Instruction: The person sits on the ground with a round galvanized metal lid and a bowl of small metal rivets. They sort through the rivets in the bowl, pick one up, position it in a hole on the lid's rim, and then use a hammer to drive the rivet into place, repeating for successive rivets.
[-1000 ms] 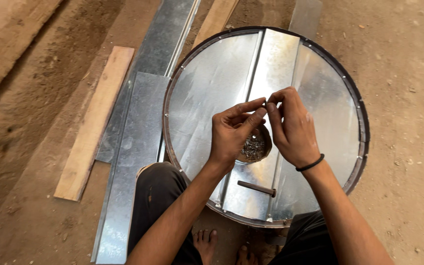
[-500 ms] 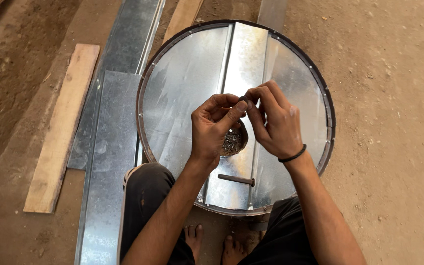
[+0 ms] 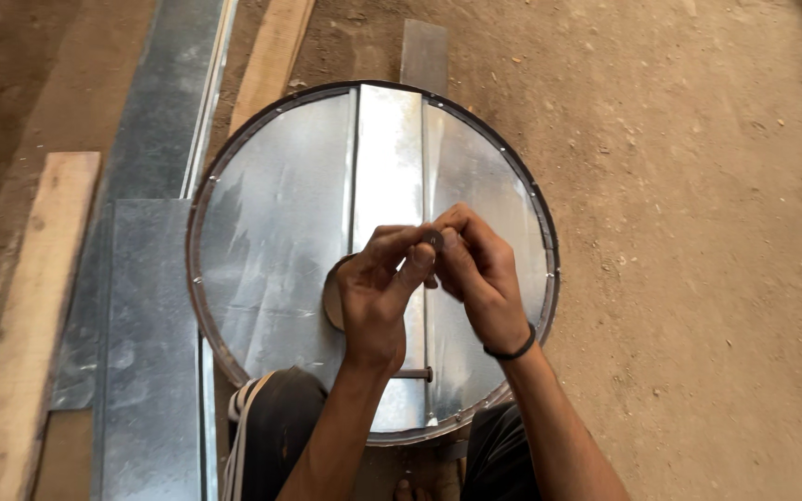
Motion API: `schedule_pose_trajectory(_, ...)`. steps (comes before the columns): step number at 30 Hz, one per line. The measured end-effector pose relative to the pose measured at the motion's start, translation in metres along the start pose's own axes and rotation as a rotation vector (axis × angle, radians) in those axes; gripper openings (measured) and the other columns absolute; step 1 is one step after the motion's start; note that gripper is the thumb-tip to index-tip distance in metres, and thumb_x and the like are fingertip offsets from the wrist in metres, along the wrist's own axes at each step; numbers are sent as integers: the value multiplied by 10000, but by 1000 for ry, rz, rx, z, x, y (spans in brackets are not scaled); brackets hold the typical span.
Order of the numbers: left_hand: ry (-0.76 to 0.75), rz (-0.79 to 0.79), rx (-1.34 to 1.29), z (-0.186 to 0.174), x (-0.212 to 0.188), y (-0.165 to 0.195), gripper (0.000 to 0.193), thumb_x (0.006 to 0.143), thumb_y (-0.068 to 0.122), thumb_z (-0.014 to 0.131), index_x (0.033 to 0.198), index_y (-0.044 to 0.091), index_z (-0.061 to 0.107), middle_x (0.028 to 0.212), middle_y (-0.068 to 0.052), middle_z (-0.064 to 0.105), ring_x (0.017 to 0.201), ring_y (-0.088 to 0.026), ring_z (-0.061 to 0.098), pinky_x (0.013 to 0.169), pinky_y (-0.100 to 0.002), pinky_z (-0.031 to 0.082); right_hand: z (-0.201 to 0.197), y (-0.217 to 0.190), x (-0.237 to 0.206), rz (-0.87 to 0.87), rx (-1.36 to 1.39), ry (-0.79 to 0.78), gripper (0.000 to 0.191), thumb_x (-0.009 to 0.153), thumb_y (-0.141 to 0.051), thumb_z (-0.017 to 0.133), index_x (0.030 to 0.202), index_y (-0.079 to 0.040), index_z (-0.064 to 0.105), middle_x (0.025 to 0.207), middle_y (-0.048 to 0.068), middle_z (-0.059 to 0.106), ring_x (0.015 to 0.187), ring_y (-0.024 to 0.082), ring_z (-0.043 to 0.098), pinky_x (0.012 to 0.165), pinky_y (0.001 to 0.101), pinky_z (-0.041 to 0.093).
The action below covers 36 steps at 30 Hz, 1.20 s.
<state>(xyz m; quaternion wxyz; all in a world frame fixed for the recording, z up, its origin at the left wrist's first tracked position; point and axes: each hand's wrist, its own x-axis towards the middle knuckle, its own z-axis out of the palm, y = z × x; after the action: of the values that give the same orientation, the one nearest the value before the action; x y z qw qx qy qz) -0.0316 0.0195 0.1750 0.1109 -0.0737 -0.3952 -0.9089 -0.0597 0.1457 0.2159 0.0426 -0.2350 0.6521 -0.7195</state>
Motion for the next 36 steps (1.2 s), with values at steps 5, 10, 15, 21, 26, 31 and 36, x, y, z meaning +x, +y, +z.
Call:
schedule_pose_trajectory(5,-88,137,204,0,0,-3,224,986,63,748,1209,41,731,1138,-56,686,943,-111,725,765,-262,626,-11,16,-12,126,320,54,233,1106,-272,522,1055,-54,584,810,-36,465,615,23,357,524,188,293)
schedule_pose_trajectory(10,-143,271,395,0,16,-8,293,944,115,820,1221,67,736,1123,-35,688,948,-100,707,752,-243,609,-20,32,-8,48,289,81,261,1132,-291,511,1030,-59,572,924,-3,489,669,36,381,560,203,317)
schedule_pose_trajectory(15,-103,394,628,3,20,-16,312,895,175,868,1179,114,755,1041,-12,712,903,-83,705,695,-223,584,-30,38,-5,7,292,65,271,1127,-313,499,1034,-68,567,963,6,509,655,39,384,548,196,334)
schedule_pose_trajectory(21,-86,484,764,2,24,-25,307,899,165,869,1177,118,749,1033,-14,716,884,-93,725,685,-226,609,-39,37,-9,42,258,-2,245,1071,-326,539,1138,-91,529,1093,23,523,848,83,544,636,258,424)
schedule_pose_trajectory(26,-143,540,798,3,29,-22,315,898,143,867,1181,92,738,1020,-29,710,881,-119,749,716,-241,645,-48,35,-14,89,353,79,184,1063,-175,637,1175,-48,563,1124,20,509,703,19,443,537,188,347)
schedule_pose_trajectory(31,-158,590,836,6,30,-19,291,921,142,870,1178,92,742,1007,-30,705,874,-128,756,673,-226,636,-63,38,-19,-11,102,150,124,1041,-97,700,1106,-29,620,1098,28,547,706,13,464,535,193,362)
schedule_pose_trajectory(36,-207,603,887,8,28,-19,281,910,156,869,1149,71,750,983,-45,705,829,-126,734,670,-244,619,-76,41,-25,-83,-78,159,137,1051,-118,742,1071,-9,661,1000,21,570,687,5,474,533,167,381)
